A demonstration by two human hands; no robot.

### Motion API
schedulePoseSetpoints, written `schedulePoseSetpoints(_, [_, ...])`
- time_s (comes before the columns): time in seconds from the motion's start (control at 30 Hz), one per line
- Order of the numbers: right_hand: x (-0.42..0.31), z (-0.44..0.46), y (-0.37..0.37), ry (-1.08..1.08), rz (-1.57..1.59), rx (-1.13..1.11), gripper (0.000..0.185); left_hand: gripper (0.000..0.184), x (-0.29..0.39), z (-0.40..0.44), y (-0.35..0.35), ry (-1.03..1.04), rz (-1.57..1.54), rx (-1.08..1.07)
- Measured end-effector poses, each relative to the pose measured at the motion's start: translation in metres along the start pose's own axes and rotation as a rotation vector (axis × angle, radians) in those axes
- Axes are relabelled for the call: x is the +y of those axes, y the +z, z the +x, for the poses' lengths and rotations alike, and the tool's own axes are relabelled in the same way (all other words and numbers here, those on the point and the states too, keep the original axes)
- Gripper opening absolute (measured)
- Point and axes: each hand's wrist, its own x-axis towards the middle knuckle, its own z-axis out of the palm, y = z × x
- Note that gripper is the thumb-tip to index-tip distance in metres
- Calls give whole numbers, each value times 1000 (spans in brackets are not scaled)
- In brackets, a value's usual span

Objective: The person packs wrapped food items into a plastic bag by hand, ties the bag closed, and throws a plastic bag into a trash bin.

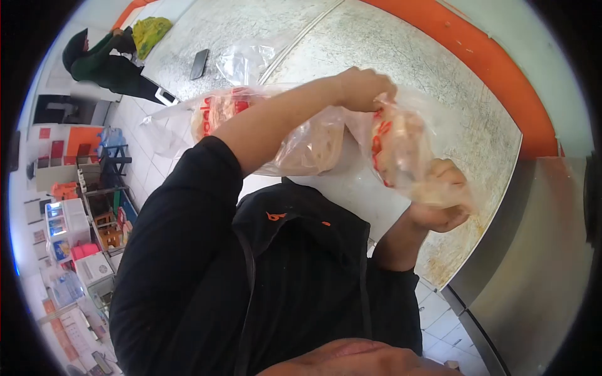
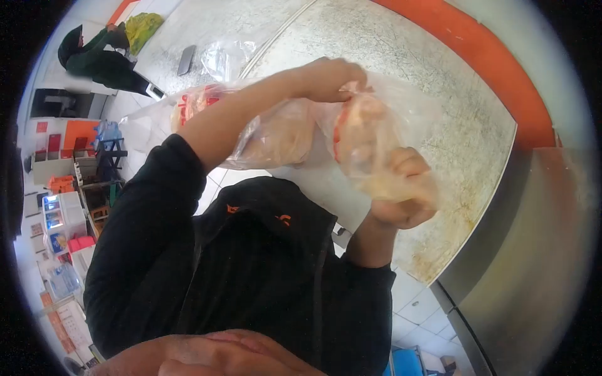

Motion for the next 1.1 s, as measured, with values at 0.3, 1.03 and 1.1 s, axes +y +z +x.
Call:
schedulePoseSetpoints(0.3, [-32, -11, 21, -8, 99, -359, 75, 26, -18, 20, -11, 237, -1112, -380])
schedulePoseSetpoints(1.03, [8, -7, -21, 155, -299, 119, 65, 10, 11, -29, -34, -14, -1695, 321])
schedulePoseSetpoints(1.1, [2, 1, -14, 189, -70, 222, 61, 11, 13, -37, -41, 88, -1441, 287])
